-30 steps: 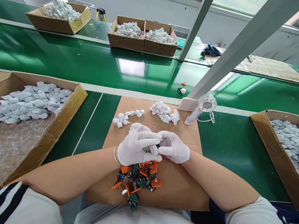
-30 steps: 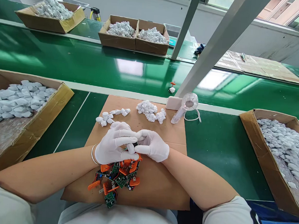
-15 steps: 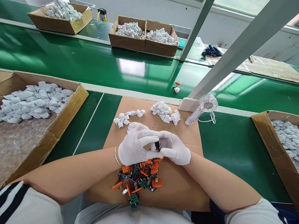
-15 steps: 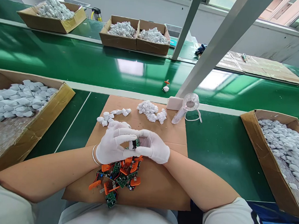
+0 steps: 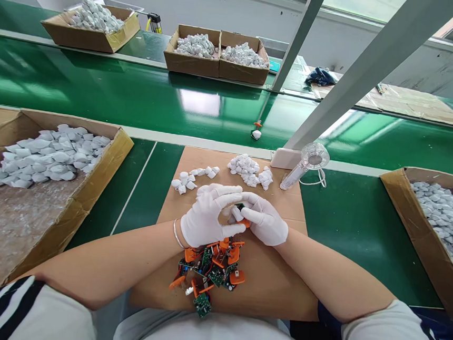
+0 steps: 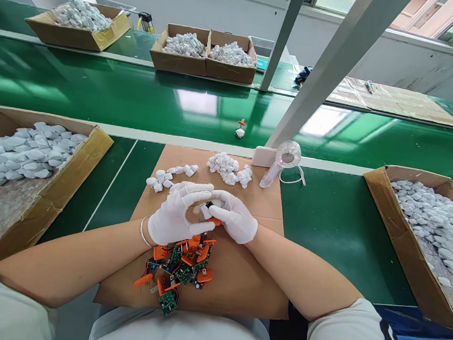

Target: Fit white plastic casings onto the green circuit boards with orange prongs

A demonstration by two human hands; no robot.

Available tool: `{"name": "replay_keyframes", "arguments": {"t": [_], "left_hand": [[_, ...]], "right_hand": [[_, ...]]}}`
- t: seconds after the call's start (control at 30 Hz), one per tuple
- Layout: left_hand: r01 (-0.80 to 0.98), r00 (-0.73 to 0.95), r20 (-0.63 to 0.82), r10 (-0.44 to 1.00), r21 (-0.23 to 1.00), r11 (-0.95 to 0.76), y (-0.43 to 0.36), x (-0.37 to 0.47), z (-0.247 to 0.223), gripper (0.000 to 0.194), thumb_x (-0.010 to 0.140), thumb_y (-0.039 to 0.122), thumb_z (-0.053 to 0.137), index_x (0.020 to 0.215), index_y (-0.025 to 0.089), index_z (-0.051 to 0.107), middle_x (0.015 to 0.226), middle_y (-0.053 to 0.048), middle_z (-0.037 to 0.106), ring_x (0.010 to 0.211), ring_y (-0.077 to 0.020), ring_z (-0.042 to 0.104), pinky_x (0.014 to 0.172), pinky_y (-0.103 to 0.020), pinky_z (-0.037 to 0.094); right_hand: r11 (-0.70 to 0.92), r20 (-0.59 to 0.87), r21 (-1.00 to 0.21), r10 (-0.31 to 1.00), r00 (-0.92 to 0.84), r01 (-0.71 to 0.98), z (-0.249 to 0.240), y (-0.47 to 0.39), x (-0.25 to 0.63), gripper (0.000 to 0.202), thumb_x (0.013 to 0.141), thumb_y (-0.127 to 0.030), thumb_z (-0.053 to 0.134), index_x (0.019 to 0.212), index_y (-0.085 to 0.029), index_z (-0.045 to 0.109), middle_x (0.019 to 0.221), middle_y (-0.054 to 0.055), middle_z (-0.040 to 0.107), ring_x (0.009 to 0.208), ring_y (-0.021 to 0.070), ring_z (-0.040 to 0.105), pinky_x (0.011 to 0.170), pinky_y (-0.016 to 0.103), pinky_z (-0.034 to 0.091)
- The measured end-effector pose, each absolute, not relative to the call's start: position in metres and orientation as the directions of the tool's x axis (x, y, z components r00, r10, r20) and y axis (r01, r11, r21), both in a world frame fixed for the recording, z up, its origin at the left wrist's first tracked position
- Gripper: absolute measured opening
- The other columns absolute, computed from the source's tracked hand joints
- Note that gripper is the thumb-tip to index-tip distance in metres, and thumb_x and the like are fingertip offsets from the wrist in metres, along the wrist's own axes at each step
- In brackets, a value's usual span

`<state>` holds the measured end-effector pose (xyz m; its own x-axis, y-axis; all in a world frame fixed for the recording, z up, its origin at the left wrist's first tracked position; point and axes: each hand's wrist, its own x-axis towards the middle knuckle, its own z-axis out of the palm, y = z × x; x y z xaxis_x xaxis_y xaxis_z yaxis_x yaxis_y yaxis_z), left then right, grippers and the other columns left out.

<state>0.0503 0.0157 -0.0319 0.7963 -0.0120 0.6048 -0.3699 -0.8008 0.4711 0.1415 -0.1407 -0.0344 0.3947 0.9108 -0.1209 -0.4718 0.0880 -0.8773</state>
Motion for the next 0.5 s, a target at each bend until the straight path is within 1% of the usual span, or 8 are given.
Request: {"name": "replay_keyframes", "arguments": {"t": [0.03,0.1,0.17,0.27,0.37,0.43,0.5], "left_hand": [[-0.376,0.813,0.582,-0.031,0.483,-0.791,0.0164,0.0506,-0.0304,0.058,0.067,0.034,0.075,0.119,0.024,0.051,0.128,-0.010,0.058,0.112,-0.0270,0.057,0.095,-0.045,0.042],[-0.399,0.829,0.554,-0.078,0.488,-0.776,0.0186,0.0518,-0.0272,0.053,0.069,0.029,0.073,0.118,0.024,0.053,0.132,-0.010,0.055,0.114,-0.0273,0.056,0.097,-0.047,0.043],[-0.435,0.823,0.555,-0.120,0.481,-0.761,0.0210,0.0537,-0.0251,0.045,0.070,0.025,0.070,0.113,0.025,0.058,0.130,-0.009,0.057,0.111,-0.0254,0.057,0.096,-0.046,0.044],[-0.506,0.764,0.632,-0.131,0.460,-0.730,0.0233,0.0571,-0.0244,0.033,0.072,0.024,0.070,0.103,0.027,0.061,0.116,-0.005,0.065,0.099,-0.0203,0.062,0.089,-0.042,0.049],[-0.546,0.707,0.698,-0.111,0.440,-0.713,0.0232,0.0580,-0.0248,0.025,0.071,0.026,0.073,0.093,0.026,0.061,0.104,-0.002,0.069,0.089,-0.0169,0.063,0.084,-0.039,0.051],[-0.527,0.721,0.686,-0.098,0.449,-0.722,0.0224,0.0564,-0.0247,0.022,0.071,0.027,0.072,0.089,0.026,0.060,0.103,-0.002,0.070,0.090,-0.0175,0.063,0.085,-0.040,0.050],[-0.488,0.759,0.644,-0.098,0.462,-0.741,0.0217,0.0540,-0.0250,0.022,0.070,0.026,0.071,0.089,0.025,0.060,0.107,-0.003,0.069,0.095,-0.0194,0.062,0.087,-0.041,0.048]], "right_hand": [[0.067,-0.125,-0.870,0.928,0.352,-0.488,-0.0342,-0.1411,0.1433,0.026,0.082,-0.040,0.064,0.092,-0.017,0.056,0.083,0.004,0.060,0.075,0.0167,0.057,0.070,0.032,0.048],[0.025,-0.134,-0.872,0.948,0.289,-0.488,-0.0341,-0.1417,0.1455,0.034,0.086,-0.048,0.057,0.076,-0.017,0.052,0.081,0.006,0.059,0.077,0.0182,0.057,0.069,0.032,0.047],[-0.008,-0.148,-0.884,0.954,0.263,-0.467,-0.0347,-0.1421,0.1461,0.041,0.088,-0.053,0.052,0.069,-0.017,0.048,0.077,0.006,0.058,0.075,0.0183,0.056,0.066,0.031,0.046],[-0.026,-0.161,-0.909,0.942,0.293,-0.416,-0.0360,-0.1428,0.1459,0.040,0.088,-0.053,0.052,0.074,-0.015,0.055,0.072,0.004,0.056,0.069,0.0156,0.053,0.065,0.030,0.044],[-0.010,-0.155,-0.915,0.932,0.328,-0.403,-0.0350,-0.1436,0.1455,0.042,0.086,-0.054,0.054,0.087,-0.014,0.062,0.078,0.004,0.061,0.072,0.0156,0.055,0.069,0.030,0.046],[-0.023,-0.167,-0.914,0.931,0.325,-0.404,-0.0331,-0.1445,0.1448,0.039,0.080,-0.051,0.064,0.092,-0.013,0.064,0.084,0.005,0.065,0.077,0.0167,0.058,0.073,0.032,0.048],[-0.041,-0.183,-0.914,0.930,0.320,-0.403,-0.0314,-0.1452,0.1435,0.034,0.074,-0.040,0.074,0.091,-0.013,0.064,0.084,0.006,0.067,0.079,0.0175,0.061,0.076,0.034,0.049]]}}
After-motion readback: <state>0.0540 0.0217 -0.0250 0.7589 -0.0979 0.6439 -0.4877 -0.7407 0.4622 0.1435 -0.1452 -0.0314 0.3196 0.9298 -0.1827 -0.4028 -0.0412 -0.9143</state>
